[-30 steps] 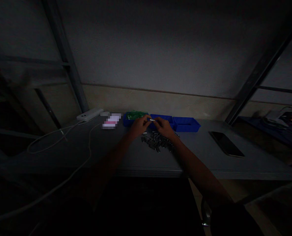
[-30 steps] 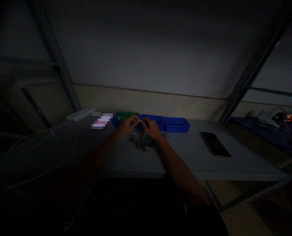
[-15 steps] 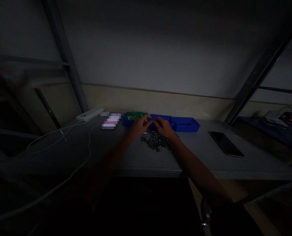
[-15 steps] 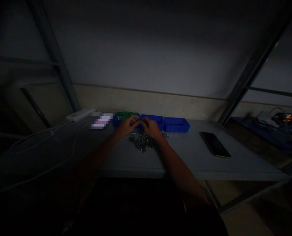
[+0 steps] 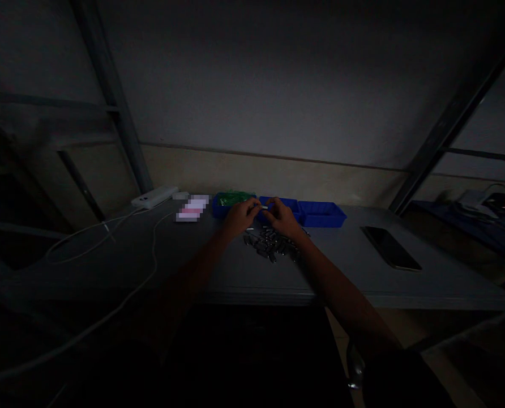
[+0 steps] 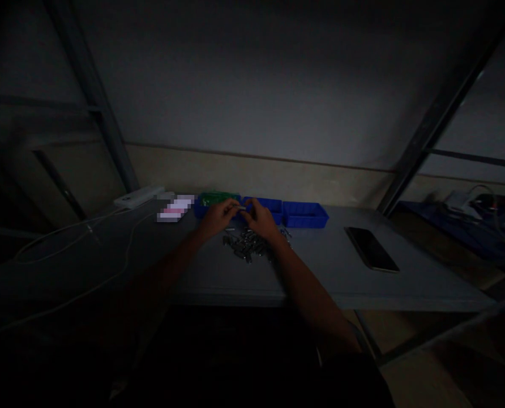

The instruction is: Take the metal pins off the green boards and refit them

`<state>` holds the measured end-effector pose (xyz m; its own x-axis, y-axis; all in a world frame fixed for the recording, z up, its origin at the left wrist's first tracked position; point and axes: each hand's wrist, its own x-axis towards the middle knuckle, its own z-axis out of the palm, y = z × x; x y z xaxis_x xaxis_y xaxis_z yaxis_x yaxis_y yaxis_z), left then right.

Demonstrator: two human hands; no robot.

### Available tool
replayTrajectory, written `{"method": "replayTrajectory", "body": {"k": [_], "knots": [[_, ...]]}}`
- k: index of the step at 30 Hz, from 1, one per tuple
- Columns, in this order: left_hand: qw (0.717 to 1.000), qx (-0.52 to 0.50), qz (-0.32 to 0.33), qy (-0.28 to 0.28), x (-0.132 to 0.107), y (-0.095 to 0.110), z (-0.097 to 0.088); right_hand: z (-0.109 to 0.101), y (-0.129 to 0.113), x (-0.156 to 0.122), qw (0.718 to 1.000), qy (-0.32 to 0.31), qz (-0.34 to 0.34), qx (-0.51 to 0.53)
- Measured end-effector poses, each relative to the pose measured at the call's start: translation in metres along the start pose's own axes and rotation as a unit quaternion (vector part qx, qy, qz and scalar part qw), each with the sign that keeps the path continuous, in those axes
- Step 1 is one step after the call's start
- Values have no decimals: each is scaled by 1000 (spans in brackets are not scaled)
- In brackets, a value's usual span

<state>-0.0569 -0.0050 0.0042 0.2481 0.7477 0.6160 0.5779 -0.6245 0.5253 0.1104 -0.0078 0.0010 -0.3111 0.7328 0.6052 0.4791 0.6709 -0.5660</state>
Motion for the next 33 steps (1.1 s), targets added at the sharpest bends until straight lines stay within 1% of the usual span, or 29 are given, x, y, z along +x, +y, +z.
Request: {"method": "replayTrajectory", "body": {"k": [7,13,17,21,29,33], "knots": [[1000,11,-10,-4,0,2,1,-1,-2,0,1000,-9,-12,-15],[999,-31,-5,7,-1,4,0,-1,-1,1,999,3,-9,-38],[999,-48,4,-9,-1,6,0,1,2,2,999,8,-21,-48],[999,-51,7,-18,-1,5,1,2,3,3,998,8,-12,-57],[1000,-27,2,1,-1,3,0,-1,-4,0,1000,12,16,-11],[1000,3,2,2,0,5,-1,-1,-5,-1,1000,4,2,-1]]}}
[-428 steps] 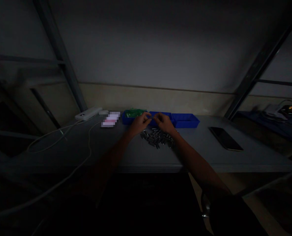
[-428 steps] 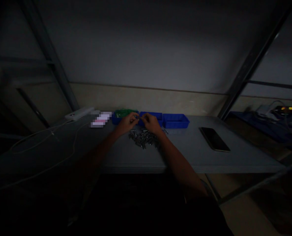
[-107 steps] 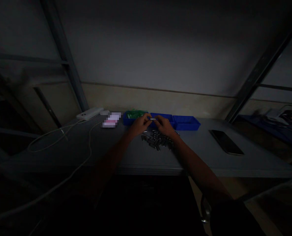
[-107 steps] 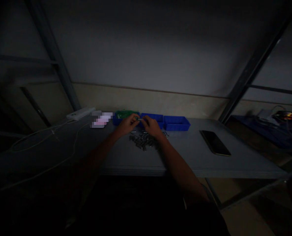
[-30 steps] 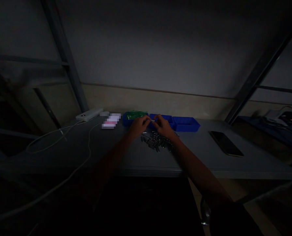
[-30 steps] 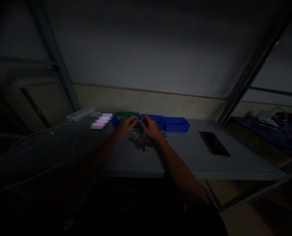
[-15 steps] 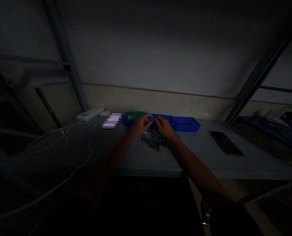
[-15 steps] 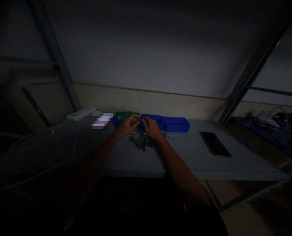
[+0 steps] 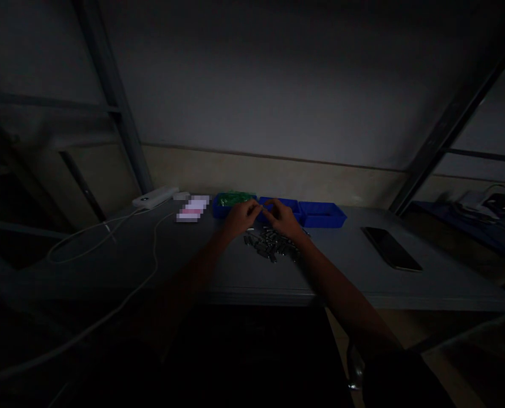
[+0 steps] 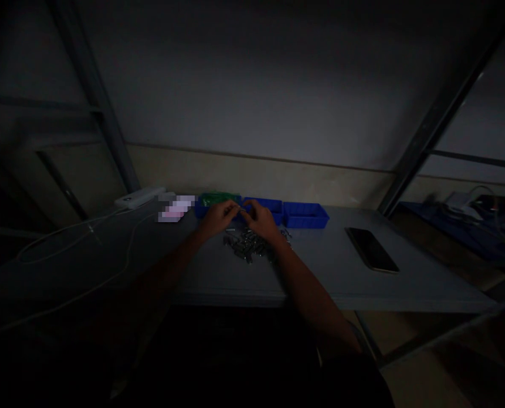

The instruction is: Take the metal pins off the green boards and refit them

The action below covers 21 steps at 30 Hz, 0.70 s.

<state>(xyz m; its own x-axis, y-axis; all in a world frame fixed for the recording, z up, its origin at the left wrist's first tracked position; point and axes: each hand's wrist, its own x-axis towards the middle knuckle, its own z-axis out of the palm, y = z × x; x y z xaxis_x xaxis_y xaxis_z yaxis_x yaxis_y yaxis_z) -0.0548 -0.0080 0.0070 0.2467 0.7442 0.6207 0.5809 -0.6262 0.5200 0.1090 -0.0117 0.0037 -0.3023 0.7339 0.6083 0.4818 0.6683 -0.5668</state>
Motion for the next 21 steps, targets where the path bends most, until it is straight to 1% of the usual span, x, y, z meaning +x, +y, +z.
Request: {"method": "replayTrajectory", "body": {"k": [6,11,14,17,21], "knots": [[1000,-2,-12,-9,0,-1,-1,0,0,1,1000,3,-17,-26],[999,-40,8,-6,-1,-1,-1,1,4,2,999,3,-36,-32],[998,-61,22,-15,-1,-2,0,2,7,3,998,1,-49,-32],[997,-67,28,-18,-1,-4,2,3,8,3,999,-2,-41,-34],[999,-46,19,-15,0,-6,2,2,6,2,999,0,-22,-24]]}}
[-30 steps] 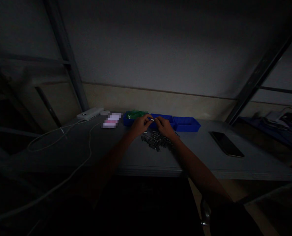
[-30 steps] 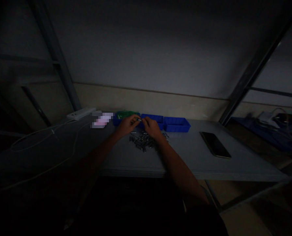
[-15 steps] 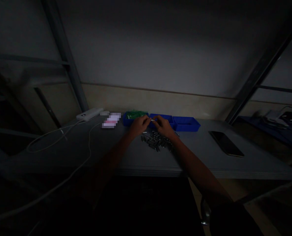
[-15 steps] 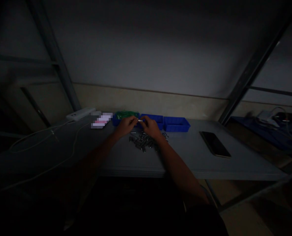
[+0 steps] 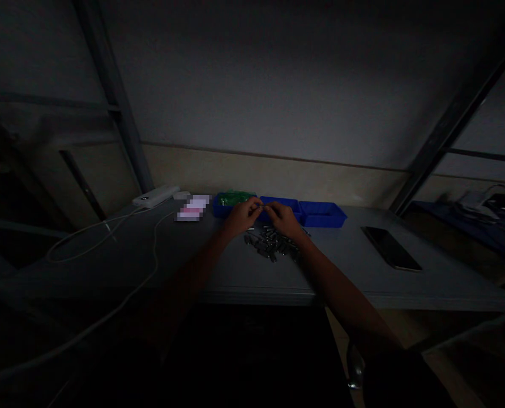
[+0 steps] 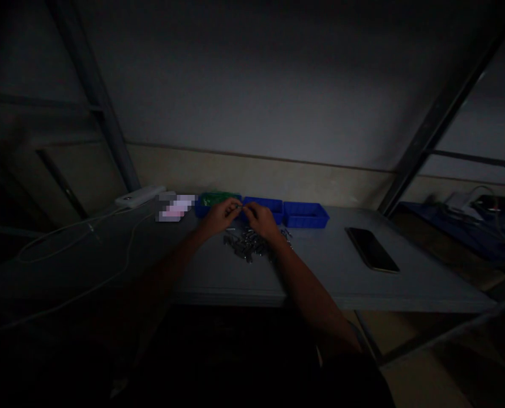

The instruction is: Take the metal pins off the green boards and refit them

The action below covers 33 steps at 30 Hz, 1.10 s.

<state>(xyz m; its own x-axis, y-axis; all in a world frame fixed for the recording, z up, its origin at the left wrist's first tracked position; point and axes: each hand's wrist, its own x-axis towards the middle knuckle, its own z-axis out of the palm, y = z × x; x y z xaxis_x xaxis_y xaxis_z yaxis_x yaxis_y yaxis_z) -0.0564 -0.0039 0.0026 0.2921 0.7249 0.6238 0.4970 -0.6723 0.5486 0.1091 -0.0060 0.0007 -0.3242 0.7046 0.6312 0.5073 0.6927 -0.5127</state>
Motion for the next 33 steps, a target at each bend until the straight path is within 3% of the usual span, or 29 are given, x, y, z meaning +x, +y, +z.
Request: {"method": "replayTrajectory", "body": {"k": [12,18,23,33], "knots": [[999,42,-30,17,0,5,-3,0,-2,-1,1000,-7,3,0],[999,1,-13,36,0,2,-2,-1,-1,0,1000,6,-10,-15],[1000,-9,7,6,0,0,-2,-1,-1,1,1000,4,-16,-18],[999,17,-17,24,1,5,-4,-1,-4,-2,999,2,25,22]]}}
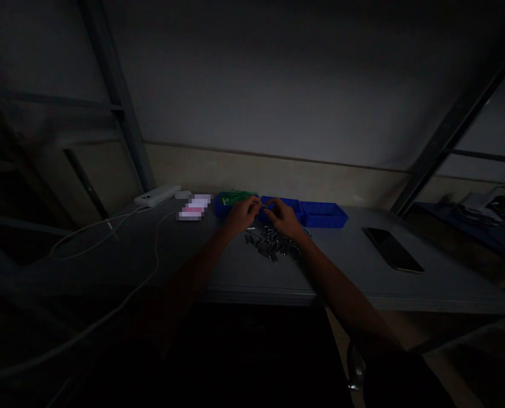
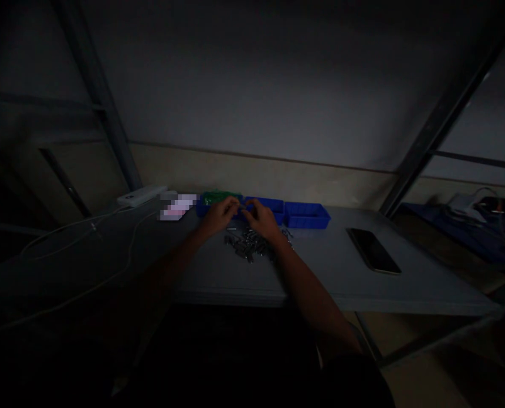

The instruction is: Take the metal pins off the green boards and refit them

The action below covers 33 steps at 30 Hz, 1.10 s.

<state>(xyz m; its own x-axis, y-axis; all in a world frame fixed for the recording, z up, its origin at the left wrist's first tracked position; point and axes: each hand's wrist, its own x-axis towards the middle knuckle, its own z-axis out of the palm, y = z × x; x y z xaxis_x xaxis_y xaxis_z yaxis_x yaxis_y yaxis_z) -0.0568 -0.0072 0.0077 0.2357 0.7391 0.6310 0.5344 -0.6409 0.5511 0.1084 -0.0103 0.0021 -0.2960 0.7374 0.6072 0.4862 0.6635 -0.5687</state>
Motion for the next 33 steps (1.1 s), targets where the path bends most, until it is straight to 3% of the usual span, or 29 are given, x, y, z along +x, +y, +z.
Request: {"method": "replayTrajectory", "body": {"k": [15,22,33], "knots": [[999,-32,10,-20,-1,0,1,-1,1,2,999,7,-20,-32],[1000,-3,-1,-9,0,-1,1,-1,-2,0,1000,-3,7,-1],[1000,13,-11,-6,-2,4,-1,-2,-2,0,1000,-2,-20,-24]]}}
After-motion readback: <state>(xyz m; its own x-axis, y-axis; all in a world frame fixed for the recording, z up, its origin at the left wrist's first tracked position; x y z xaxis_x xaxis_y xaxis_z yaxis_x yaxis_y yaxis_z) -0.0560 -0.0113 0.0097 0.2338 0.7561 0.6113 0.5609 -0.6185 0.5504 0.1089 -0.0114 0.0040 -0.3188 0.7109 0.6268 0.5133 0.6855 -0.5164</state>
